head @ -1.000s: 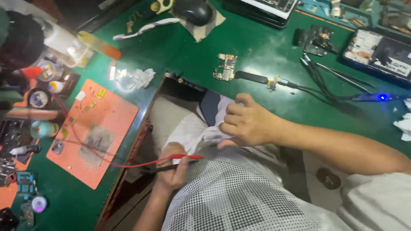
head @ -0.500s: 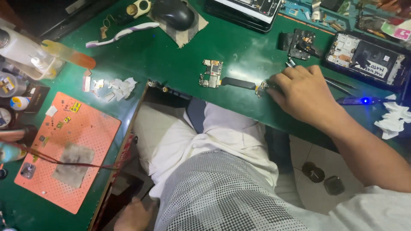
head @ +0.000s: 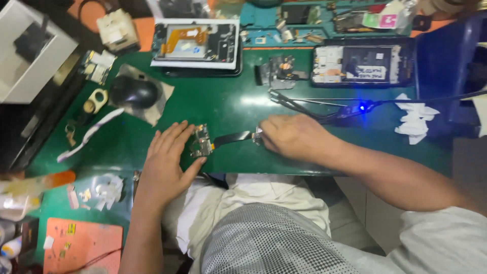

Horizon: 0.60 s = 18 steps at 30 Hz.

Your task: The person uses red and black probes to test a small circuit board on a green workbench. They then pick up a disassembled smartphone chassis and use tweezers to manipulate internal components and connectors.

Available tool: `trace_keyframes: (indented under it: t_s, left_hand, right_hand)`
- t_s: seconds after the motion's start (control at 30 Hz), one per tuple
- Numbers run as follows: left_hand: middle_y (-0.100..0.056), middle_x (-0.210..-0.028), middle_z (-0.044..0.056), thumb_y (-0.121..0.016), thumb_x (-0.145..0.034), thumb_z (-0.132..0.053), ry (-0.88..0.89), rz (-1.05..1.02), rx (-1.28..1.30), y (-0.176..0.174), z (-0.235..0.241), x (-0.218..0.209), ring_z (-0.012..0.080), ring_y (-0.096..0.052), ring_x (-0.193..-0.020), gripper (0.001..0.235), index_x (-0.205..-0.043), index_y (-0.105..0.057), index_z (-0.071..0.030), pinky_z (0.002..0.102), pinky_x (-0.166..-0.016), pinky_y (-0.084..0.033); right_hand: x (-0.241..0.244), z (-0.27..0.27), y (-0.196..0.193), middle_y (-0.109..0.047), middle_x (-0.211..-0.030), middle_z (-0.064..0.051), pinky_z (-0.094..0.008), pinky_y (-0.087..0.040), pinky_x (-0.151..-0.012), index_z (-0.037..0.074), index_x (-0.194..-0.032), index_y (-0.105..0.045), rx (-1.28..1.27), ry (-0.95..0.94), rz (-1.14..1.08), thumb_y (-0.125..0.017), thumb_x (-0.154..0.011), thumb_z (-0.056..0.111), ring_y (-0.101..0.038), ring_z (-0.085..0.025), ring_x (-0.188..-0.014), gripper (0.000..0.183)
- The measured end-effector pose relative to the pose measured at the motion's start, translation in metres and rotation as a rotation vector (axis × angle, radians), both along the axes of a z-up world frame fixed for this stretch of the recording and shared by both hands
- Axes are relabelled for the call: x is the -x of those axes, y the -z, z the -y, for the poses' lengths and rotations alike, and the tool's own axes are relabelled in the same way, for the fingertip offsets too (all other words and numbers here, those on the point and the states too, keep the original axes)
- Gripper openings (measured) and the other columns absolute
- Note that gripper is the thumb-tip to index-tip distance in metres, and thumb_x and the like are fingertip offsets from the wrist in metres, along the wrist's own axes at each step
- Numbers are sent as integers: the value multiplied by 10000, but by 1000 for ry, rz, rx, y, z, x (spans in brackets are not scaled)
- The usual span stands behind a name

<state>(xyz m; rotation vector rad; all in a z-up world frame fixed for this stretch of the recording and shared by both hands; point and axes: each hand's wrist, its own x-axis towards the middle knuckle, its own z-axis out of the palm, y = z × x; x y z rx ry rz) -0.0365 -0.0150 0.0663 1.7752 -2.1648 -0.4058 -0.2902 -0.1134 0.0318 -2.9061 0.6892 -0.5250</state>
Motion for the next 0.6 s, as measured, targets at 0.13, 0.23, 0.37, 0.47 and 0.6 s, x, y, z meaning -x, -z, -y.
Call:
trace_keyframes:
  t_s: [0.13,0.23,0.37,0.47,0.6]
  left_hand:
    - [-487,-1210,53,-653,-683,-347,-12,2,-56,7,16,-3,266,-387,-1186,604,-1219,-471,-133,456,-1014,-191]
    - [-512,-1187,26,-672,-664,-363,-24,-40,-37,15,17,-9,250,-397,-1181,606,-1199,-493,-141,437,-1032,-171]
    - [-511,-1188,57,-598,-723,-333,-8,-153,-32,20,18,-13,249,-374,-1201,570,-1209,-449,-76,483,-1048,-144]
    - [-504,-1179,73,-611,-711,-288,-30,-215,-61,18,20,-13,269,-360,-1201,585,-1213,-430,-48,504,-1048,-115]
    - [-510,-1127,84,-594,-721,-265,-59,-237,-68,13,22,-8,267,-348,-1193,592,-1239,-403,-52,514,-1051,-101]
  right_hand:
    - [2,4,2,-463,-594,-44,-304,-450,-425,94,-764,-464,-8,-10,-24,-449,-813,244,-548,-227,-503,159]
    - [1,5,1,-465,-603,-34,-299,-458,-432,107,-771,-469,-46,16,-71,-433,-834,253,-553,-217,-518,163]
    - [5,4,-15,-511,-608,-69,-406,-411,-382,98,-710,-473,-272,64,-267,-468,-875,310,-538,-288,-493,269]
    - [29,-11,-40,-539,-674,-67,-449,-452,-474,107,-758,-476,-590,217,-592,-430,-878,372,-570,-311,-563,295]
    - [62,-18,-53,-528,-785,-56,-425,-497,-534,117,-803,-495,-559,436,-729,-454,-834,402,-584,-297,-712,290]
